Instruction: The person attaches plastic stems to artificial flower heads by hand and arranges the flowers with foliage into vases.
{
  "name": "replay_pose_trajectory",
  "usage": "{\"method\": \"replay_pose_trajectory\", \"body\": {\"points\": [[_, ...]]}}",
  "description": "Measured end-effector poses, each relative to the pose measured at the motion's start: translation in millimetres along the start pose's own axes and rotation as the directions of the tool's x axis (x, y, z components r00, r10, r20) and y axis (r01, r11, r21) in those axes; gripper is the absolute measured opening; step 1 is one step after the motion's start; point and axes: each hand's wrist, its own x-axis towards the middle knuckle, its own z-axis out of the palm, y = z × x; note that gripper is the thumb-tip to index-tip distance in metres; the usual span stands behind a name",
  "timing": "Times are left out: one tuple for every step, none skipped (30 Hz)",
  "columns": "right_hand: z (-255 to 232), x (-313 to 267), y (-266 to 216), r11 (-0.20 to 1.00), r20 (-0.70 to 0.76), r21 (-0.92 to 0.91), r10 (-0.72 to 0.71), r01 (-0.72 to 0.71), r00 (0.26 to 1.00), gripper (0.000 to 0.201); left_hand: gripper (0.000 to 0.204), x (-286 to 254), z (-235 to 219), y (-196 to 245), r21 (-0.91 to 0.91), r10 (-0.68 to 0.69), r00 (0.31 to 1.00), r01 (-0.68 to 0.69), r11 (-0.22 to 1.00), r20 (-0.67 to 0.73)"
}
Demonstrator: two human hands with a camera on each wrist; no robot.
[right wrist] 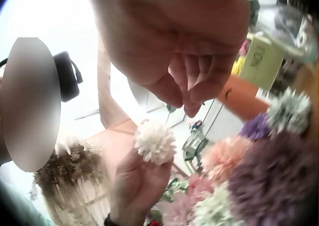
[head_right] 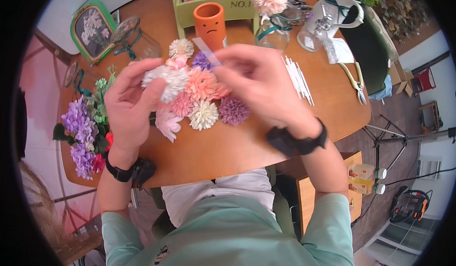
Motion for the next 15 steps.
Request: {"method": "replay_pose_trajectory", "body": {"points": [[12, 11, 3, 0.998, 0.044, -0.017, -0.061, 0.062, 0.997, 0.019, 0.032, 0, -2, -1, -0.112, -0.079, 0.997, 0.076, 0.991, -0.018], [22, 19, -6, 0.993, 0.119, 0.106, 0.044, -0.056, 0.992, 0.019, 0.033, -1, -4, -3, -0.220, -0.161, 0.986, 0.151, 0.964, -0.030], [32, 28, -1, 0.972, 0.138, 0.219, 0.062, -0.091, 0.989, 0.019, 0.039, -1, -5, -6, -0.207, -0.153, 0.987, 0.142, 0.968, -0.039], [39, 35, 9, 0.936, 0.167, 0.329, 0.077, -0.129, 0.983, 0.020, 0.039, -1, -5, -9, -0.203, -0.149, 0.988, 0.138, 0.969, -0.040], [41, 37, 16, 0.935, 0.174, 0.330, 0.071, -0.126, 0.982, 0.020, 0.038, -1, -4, -13, -0.301, -0.181, 0.983, 0.160, 0.940, -0.043], [44, 37, 23, 0.919, 0.193, 0.379, 0.039, -0.111, 0.980, 0.019, 0.038, -2, -5, -16, -0.394, -0.217, 0.975, 0.180, 0.901, -0.050], [48, 39, 26, 0.897, 0.220, 0.431, 0.002, -0.099, 0.975, 0.019, 0.035, -2, -7, -20, -0.377, -0.187, 0.982, 0.160, 0.912, -0.036], [50, 40, 27, 0.894, 0.247, 0.437, -0.013, -0.100, 0.969, 0.019, 0.035, -1, -9, -24, -0.360, -0.187, 0.980, 0.153, 0.920, -0.062], [48, 36, 26, 0.895, 0.249, 0.427, 0.018, -0.127, 0.968, 0.018, 0.034, -1, -8, -28, -0.404, -0.194, 0.980, 0.157, 0.901, -0.053], [46, 32, 27, 0.897, 0.248, 0.412, 0.057, -0.158, 0.967, 0.017, 0.033, -2, -6, -30, -0.454, -0.204, 0.978, 0.164, 0.876, -0.040], [45, 32, 31, 0.873, 0.236, 0.451, 0.085, -0.186, 0.968, 0.017, 0.032, -2, -5, -31, -0.487, -0.243, 0.969, 0.190, 0.852, -0.047], [46, 32, 31, 0.876, 0.251, 0.443, 0.085, -0.192, 0.964, 0.017, 0.032, -1, -5, -32, -0.489, -0.244, 0.968, 0.183, 0.853, -0.063], [49, 31, 31, 0.866, 0.211, 0.463, 0.096, -0.186, 0.973, 0.016, 0.031, 0, -6, -33, -0.482, -0.227, 0.972, 0.169, 0.860, -0.064], [52, 31, 32, 0.855, 0.167, 0.486, 0.111, -0.180, 0.980, 0.016, 0.030, 0, -6, -34, -0.474, -0.212, 0.975, 0.160, 0.866, -0.060], [51, 31, 32, 0.855, 0.173, 0.484, 0.115, -0.186, 0.978, 0.016, 0.030, -1, -5, -35, -0.475, -0.218, 0.974, 0.162, 0.865, -0.064]]}}
